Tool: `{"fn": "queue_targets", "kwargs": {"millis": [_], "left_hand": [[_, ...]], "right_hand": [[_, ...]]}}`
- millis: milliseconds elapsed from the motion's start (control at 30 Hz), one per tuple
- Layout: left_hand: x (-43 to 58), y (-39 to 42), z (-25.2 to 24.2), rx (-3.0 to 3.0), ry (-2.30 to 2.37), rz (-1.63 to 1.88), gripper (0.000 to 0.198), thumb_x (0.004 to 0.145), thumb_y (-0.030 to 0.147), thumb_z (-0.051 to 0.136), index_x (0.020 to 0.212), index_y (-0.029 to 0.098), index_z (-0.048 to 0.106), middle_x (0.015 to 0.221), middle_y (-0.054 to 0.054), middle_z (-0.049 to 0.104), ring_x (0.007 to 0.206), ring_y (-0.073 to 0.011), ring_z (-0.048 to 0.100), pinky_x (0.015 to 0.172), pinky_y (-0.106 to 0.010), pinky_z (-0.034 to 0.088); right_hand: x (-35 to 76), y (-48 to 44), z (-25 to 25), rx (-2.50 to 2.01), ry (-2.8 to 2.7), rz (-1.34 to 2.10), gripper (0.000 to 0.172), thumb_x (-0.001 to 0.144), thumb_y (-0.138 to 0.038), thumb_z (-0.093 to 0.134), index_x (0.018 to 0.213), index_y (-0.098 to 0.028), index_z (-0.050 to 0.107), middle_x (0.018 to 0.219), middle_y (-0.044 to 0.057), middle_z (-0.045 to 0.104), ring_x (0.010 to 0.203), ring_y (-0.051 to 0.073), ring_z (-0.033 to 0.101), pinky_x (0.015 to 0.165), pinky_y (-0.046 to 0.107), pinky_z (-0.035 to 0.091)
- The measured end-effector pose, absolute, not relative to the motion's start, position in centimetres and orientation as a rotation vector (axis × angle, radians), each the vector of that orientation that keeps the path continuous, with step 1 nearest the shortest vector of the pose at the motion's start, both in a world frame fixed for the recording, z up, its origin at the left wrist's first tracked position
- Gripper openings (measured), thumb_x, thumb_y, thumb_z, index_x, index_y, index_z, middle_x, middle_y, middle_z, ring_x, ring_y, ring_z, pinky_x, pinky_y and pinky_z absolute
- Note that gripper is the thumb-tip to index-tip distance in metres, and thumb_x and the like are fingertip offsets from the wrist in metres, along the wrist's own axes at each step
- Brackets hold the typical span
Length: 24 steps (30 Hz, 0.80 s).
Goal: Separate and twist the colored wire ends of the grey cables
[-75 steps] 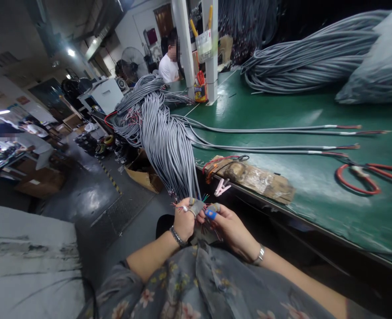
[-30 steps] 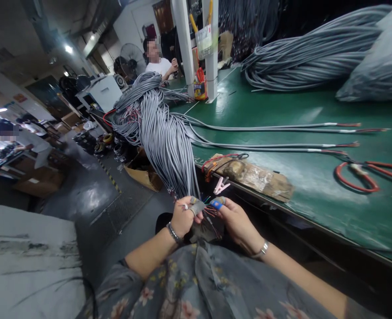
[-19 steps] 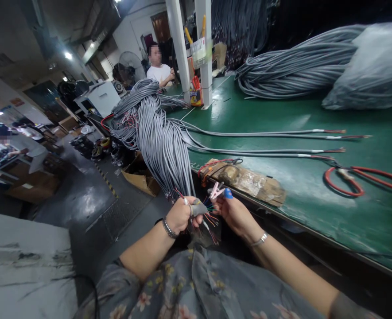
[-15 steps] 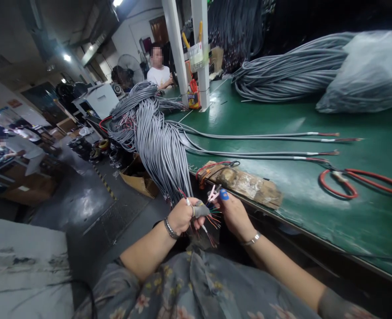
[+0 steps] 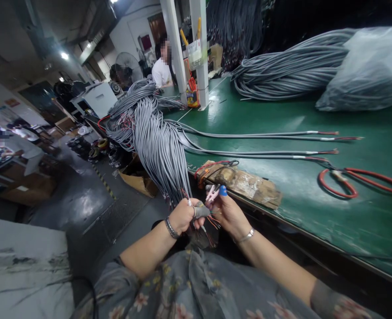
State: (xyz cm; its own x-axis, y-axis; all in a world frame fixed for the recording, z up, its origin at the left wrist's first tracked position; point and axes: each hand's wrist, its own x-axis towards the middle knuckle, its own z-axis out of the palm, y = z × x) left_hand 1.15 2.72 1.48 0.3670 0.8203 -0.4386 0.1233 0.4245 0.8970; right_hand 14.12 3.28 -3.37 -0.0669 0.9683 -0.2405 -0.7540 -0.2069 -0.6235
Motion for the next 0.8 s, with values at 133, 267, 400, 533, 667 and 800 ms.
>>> {"fn": "queue_targets", "kwargs": {"millis": [133, 267, 400, 533, 667, 800], "left_hand": [[1.0, 2.7, 1.4, 1.058, 1.133, 0.586, 0.031, 0.051, 0.039, 0.074, 0.050, 0.016, 0.054, 0.038, 0.001, 0.052, 0.028, -0.0055, 0.038, 0.030, -0.018, 0.025], [0.7, 2.4, 1.7, 1.062, 1.140, 0.585, 0.028, 0.051, 0.039, 0.072, 0.051, 0.016, 0.056, 0.037, 0.002, 0.051, 0.028, -0.0053, 0.037, 0.030, -0.018, 0.024], [0.3, 1.6, 1.9, 1.085, 1.166, 0.611, 0.032, 0.052, 0.043, 0.074, 0.051, 0.016, 0.057, 0.038, 0.001, 0.053, 0.029, -0.0060, 0.039, 0.031, -0.018, 0.029], [0.5, 0.7, 1.6, 1.094, 1.196, 0.725, 0.036, 0.056, 0.045, 0.074, 0.051, 0.016, 0.055, 0.041, 0.000, 0.054, 0.031, -0.0057, 0.040, 0.033, -0.018, 0.029], [1.2, 0.6, 1.4, 1.028, 1.213, 0.804, 0.036, 0.055, 0.046, 0.074, 0.051, 0.016, 0.054, 0.041, 0.001, 0.054, 0.031, -0.0056, 0.040, 0.034, -0.018, 0.028], [1.9, 1.0, 1.3, 1.000, 1.212, 0.821, 0.038, 0.054, 0.046, 0.075, 0.050, 0.017, 0.052, 0.040, 0.001, 0.052, 0.031, -0.0054, 0.039, 0.034, -0.019, 0.028]], "right_hand": [[14.2, 3.2, -3.7, -0.749, -0.400, 1.637, 0.045, 0.055, -0.064, 0.081, 0.073, -0.024, 0.070, 0.069, 0.000, 0.065, 0.061, 0.016, 0.054, 0.059, 0.030, 0.045], [14.6, 3.1, -3.9, -0.765, -0.454, 1.671, 0.050, 0.059, -0.074, 0.070, 0.074, -0.026, 0.069, 0.073, 0.001, 0.067, 0.065, 0.019, 0.059, 0.061, 0.032, 0.047], [14.9, 2.7, -3.6, -0.721, -0.439, 1.766, 0.048, 0.057, -0.070, 0.075, 0.074, -0.025, 0.071, 0.075, 0.002, 0.067, 0.064, 0.017, 0.058, 0.062, 0.031, 0.048], [14.6, 2.4, -3.0, -0.729, -0.430, 1.697, 0.041, 0.056, -0.057, 0.083, 0.078, -0.024, 0.073, 0.071, 0.000, 0.065, 0.061, 0.015, 0.053, 0.058, 0.028, 0.046], [14.4, 2.3, -2.8, -0.719, -0.458, 1.640, 0.035, 0.059, -0.051, 0.083, 0.073, -0.022, 0.071, 0.065, -0.001, 0.061, 0.059, 0.014, 0.050, 0.056, 0.027, 0.044], [14.6, 2.4, -2.8, -0.772, -0.447, 1.669, 0.039, 0.056, -0.055, 0.083, 0.072, -0.022, 0.070, 0.067, 0.000, 0.062, 0.059, 0.015, 0.051, 0.056, 0.029, 0.045]]}}
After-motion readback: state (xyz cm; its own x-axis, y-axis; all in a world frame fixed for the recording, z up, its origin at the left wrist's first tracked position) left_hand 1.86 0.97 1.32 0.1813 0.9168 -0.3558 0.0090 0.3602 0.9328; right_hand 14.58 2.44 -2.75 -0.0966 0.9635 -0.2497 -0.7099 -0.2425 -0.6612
